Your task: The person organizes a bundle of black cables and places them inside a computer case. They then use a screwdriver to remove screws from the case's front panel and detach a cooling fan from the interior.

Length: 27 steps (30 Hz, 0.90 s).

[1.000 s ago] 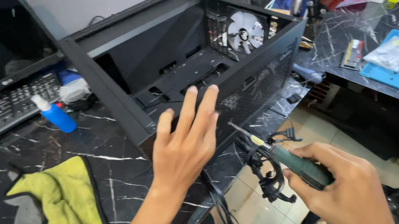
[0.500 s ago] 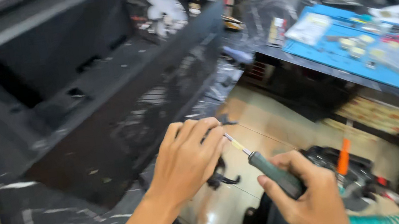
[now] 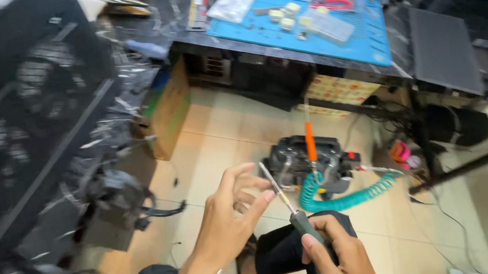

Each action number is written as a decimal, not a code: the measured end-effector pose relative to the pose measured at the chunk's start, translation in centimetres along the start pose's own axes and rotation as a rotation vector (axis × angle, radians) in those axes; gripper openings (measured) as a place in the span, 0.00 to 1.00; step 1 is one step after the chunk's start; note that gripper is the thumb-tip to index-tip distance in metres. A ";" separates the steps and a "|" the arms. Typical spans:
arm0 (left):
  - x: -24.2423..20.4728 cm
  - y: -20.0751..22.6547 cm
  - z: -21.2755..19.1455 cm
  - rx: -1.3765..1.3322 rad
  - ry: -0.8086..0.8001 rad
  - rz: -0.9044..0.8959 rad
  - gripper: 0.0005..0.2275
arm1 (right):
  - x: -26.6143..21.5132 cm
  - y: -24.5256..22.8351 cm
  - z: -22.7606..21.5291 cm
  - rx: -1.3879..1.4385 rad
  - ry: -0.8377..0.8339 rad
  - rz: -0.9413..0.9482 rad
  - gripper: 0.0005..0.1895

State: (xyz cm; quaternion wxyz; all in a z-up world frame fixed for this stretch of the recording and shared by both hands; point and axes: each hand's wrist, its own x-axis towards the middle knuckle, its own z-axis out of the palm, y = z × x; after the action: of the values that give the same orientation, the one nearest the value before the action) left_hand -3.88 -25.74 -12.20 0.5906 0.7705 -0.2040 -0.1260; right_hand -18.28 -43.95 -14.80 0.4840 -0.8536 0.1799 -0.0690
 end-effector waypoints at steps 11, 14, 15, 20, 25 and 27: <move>-6.8 -6.3 13.4 -0.572 -0.038 -0.316 0.09 | -3.5 7.1 -3.8 -0.110 -0.323 0.287 0.10; -8.0 -7.7 13.0 -0.495 0.048 -0.420 0.11 | -2.3 9.3 -1.8 -0.062 -0.421 0.176 0.10; -8.1 -8.4 12.7 -0.477 0.048 -0.408 0.12 | -1.6 10.0 -1.0 -0.081 -0.453 0.165 0.11; -7.6 -12.2 9.8 -0.338 0.056 -0.409 0.12 | 1.2 10.8 4.8 -0.052 -0.542 0.110 0.12; -5.1 -19.7 7.9 -0.241 0.130 -0.547 0.09 | 6.2 15.1 11.5 -0.088 -0.750 0.099 0.18; -3.3 -24.0 7.4 -0.189 0.163 -0.594 0.09 | 9.5 16.9 14.6 -0.038 -0.700 0.265 0.21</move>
State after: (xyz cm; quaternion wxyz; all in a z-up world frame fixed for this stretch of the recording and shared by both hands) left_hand -6.03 -25.27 -37.43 0.6114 0.7456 0.0905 -0.2490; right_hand -9.28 -43.74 -37.36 0.5049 -0.8038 0.1137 0.2935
